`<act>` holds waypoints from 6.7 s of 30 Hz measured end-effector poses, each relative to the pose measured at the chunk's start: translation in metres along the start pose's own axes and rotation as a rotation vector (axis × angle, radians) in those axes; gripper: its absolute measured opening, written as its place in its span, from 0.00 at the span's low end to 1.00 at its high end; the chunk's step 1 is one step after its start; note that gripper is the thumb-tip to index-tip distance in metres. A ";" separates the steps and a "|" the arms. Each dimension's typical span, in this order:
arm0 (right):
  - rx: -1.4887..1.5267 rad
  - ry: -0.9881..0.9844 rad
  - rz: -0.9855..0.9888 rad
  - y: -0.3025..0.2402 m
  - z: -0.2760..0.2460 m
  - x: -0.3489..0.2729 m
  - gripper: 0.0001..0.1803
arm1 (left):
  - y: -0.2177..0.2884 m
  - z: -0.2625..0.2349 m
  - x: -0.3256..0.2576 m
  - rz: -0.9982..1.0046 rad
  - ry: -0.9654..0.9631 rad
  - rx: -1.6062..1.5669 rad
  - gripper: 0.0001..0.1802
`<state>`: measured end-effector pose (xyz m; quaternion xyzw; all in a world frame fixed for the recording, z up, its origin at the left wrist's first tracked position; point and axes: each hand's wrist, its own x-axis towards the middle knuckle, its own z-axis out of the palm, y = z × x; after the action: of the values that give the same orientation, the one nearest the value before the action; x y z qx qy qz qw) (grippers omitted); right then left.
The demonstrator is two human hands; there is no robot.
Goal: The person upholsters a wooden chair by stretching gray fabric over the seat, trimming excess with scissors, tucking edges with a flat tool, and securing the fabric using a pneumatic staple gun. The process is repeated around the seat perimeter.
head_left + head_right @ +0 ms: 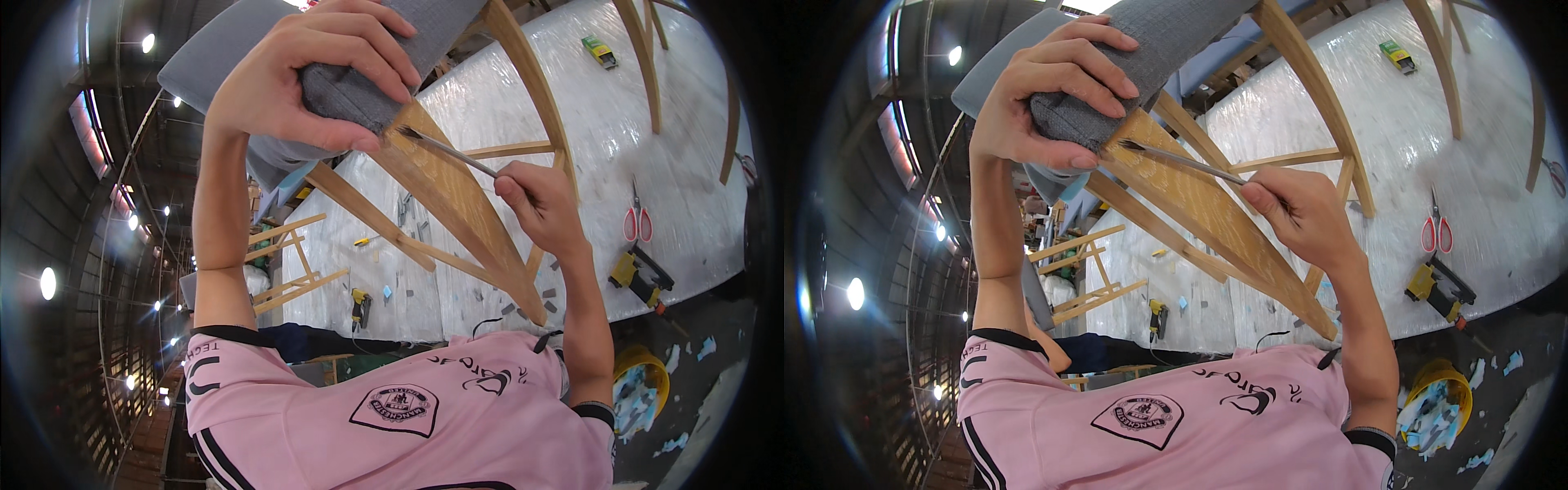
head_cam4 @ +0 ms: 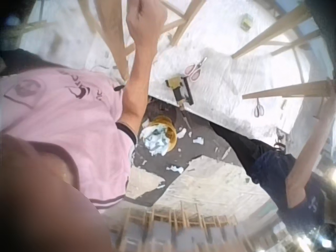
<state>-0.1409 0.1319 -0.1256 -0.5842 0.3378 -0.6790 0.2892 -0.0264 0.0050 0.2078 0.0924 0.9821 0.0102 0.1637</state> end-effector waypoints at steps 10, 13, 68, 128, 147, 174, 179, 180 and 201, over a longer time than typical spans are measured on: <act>0.169 -0.094 -0.047 -0.002 0.007 0.031 0.23 | 0.010 -0.001 0.006 0.031 -0.004 0.025 0.19; 0.204 -0.125 -0.010 -0.006 0.006 0.031 0.25 | 0.007 0.007 0.011 0.038 0.131 -0.176 0.18; -0.297 0.272 0.242 -0.100 0.057 -0.046 0.14 | 0.005 0.013 -0.011 0.229 0.105 -0.240 0.19; 0.099 0.626 -0.443 -0.101 0.053 0.060 0.21 | -0.002 0.045 -0.064 -0.294 0.751 -0.144 0.30; 0.403 -0.064 0.194 -0.088 0.004 0.101 0.22 | 0.076 0.061 -0.032 -0.738 0.581 0.225 0.53; -0.359 0.195 1.010 0.273 -0.081 -0.224 0.18 | 0.081 0.077 -0.027 -0.666 0.727 0.159 0.52; -0.802 -0.002 0.751 0.326 -0.111 -0.263 0.24 | 0.061 0.069 -0.033 -0.612 0.679 0.100 0.49; -0.882 -0.024 0.802 0.316 -0.124 -0.245 0.25 | 0.065 0.071 -0.035 -0.664 0.661 0.103 0.49; 0.825 0.280 0.642 0.132 -0.120 -0.109 0.40 | 0.064 0.067 -0.027 -0.604 0.699 0.044 0.51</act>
<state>-0.2431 0.1519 -0.3065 -0.1934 0.2399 -0.7040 0.6398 0.0319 0.0622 0.1568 -0.2036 0.9612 -0.0283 -0.1839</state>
